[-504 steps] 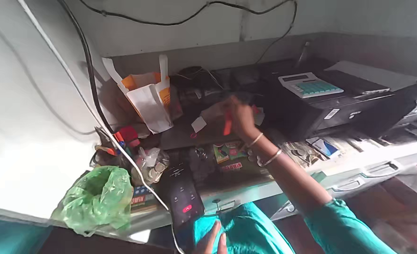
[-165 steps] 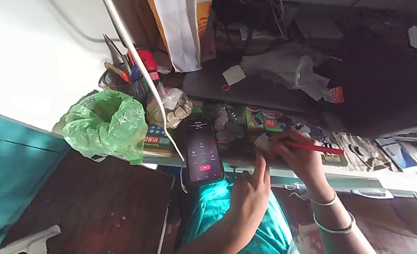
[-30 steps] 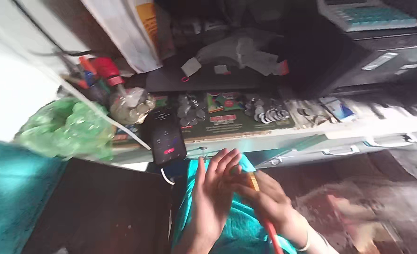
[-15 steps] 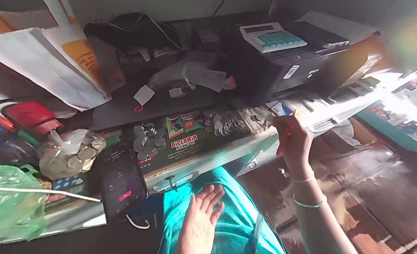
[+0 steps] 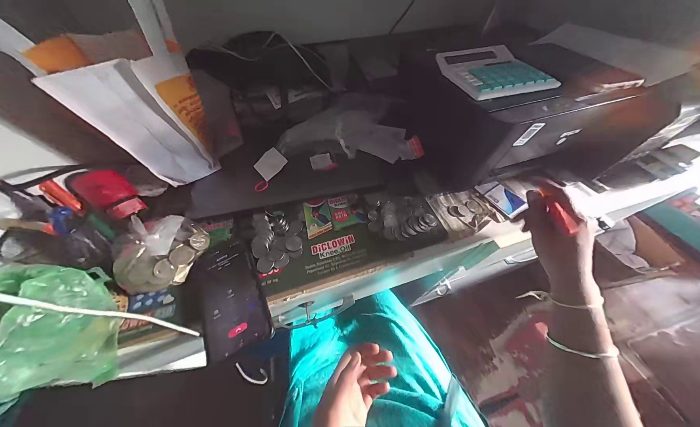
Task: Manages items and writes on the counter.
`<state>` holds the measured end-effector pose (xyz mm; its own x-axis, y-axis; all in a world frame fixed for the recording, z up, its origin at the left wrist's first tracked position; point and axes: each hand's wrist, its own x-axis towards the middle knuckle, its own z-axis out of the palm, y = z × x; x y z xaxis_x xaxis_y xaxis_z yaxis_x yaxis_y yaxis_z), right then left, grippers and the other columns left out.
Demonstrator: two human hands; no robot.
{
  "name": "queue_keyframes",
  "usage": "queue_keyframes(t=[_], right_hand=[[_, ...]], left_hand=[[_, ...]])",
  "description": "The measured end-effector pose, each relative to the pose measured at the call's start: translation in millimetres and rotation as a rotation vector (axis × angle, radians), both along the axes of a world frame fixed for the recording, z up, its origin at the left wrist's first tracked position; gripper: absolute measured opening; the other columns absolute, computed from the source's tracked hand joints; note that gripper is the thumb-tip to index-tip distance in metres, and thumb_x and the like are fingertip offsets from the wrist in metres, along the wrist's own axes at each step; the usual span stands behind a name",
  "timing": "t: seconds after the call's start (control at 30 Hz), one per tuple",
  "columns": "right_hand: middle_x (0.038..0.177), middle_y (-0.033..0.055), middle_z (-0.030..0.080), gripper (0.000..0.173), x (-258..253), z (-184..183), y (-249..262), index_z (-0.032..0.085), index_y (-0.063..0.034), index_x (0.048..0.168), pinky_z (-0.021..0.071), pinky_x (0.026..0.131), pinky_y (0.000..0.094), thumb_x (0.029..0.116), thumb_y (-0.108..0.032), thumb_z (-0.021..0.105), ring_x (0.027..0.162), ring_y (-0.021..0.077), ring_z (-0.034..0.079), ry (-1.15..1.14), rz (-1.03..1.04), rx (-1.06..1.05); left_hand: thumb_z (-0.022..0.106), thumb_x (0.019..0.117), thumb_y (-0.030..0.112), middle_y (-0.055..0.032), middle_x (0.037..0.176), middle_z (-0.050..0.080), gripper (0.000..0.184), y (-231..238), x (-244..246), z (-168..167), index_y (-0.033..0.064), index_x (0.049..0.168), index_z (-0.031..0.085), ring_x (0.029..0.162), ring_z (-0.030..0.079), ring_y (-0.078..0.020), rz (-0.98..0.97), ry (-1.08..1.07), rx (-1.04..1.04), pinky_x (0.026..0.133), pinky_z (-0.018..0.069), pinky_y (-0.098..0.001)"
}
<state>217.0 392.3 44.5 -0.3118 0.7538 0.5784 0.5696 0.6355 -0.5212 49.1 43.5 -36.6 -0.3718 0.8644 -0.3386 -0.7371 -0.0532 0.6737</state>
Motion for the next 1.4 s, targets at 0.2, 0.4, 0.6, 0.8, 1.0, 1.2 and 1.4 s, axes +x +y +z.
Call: queue_keyframes(t=[0.2,0.4,0.6,0.8,1.0,1.2,1.4], right_hand=[[0.076,0.0269,0.063,0.064,38.0,36.7,-8.3,0.064,0.004,0.081,0.0435,0.068,0.0693,0.0927,-0.058,0.067,0.079,0.0485,0.063,-0.626,-0.256,-0.276],[0.086,0.0296,0.065,0.064,40.3,44.2,31.2,0.067,0.0058,0.087,0.0447,0.075,0.0713,0.0964,-0.057,0.063,0.087,0.0493,0.064,-0.739,-0.222,-0.393],[0.105,0.0372,0.065,0.05,10.9,45.0,61.4,0.069,0.009,0.103,0.0402,0.09,0.0765,0.0961,-0.04,0.071,0.104,0.0562,0.061,-0.628,-0.228,-0.283],[0.117,0.0375,0.064,0.051,-6.8,34.6,-0.9,0.065,0.0054,0.123,0.0413,0.093,0.0771,0.1011,-0.04,0.061,0.112,0.0575,0.06,-0.484,-0.212,-0.061],[0.097,0.0219,0.072,0.033,-75.2,-11.6,-110.2,0.076,0.0013,0.104,0.0557,0.08,0.0489,0.0999,-0.027,0.061,0.09,0.0364,0.069,-0.273,0.358,0.194],[0.095,0.0127,0.074,0.019,-120.0,-45.3,-167.8,0.076,-0.0028,0.095,0.0519,0.091,0.0258,0.0976,-0.018,0.065,0.097,0.0182,0.068,-0.037,0.629,0.254],[0.098,0.0163,0.075,0.02,-146.4,-39.9,-164.2,0.076,-0.0019,0.094,0.0509,0.092,0.0318,0.0978,-0.018,0.065,0.097,0.0241,0.068,-0.067,0.629,0.353]], left_hand=[[0.02,0.1104,0.023,-0.0048,0.098,0.076,0.048,-7.8,-6.5,-19.6,0.0109,0.109,0.066,0.09,0.073,-0.0129,0.009,-0.073,0.037,0.082,0.0592,-0.0266],[0.019,0.1104,0.022,-0.0031,0.093,0.075,0.047,-5.6,-5.6,-17.9,0.0097,0.108,0.065,0.085,0.072,-0.0112,0.008,-0.074,-0.005,0.08,0.0589,-0.0255],[0.022,0.1102,0.021,-0.0041,0.092,0.075,0.045,-14.5,-3.4,-16.4,0.0077,0.108,0.065,0.084,0.072,-0.0117,0.042,-0.078,-0.007,0.079,0.0589,-0.026],[0.022,0.1106,0.023,-0.0044,0.092,0.074,0.047,-22.6,-0.9,-27.2,0.0064,0.11,0.066,0.084,0.072,-0.0125,0.056,-0.157,-0.013,0.08,0.0589,-0.0271],[0.024,0.1112,0.024,-0.0032,0.094,0.074,0.045,-19.5,-8.8,-24.7,0.0055,0.114,0.065,0.083,0.072,-0.0119,-0.006,-0.207,0.04,0.081,0.059,-0.0271],[0.024,0.1117,0.027,-0.0026,0.098,0.074,0.047,-31.1,-21.6,-31.4,0.0062,0.117,0.066,0.086,0.072,-0.0119,0.021,-0.266,0.135,0.083,0.0584,-0.0268],[0.021,0.1113,0.027,-0.0033,0.094,0.074,0.051,-56.8,-41.3,-45.9,0.0067,0.113,0.068,0.082,0.072,-0.0118,0.082,-0.35,0.125,0.08,0.0591,-0.0263]])
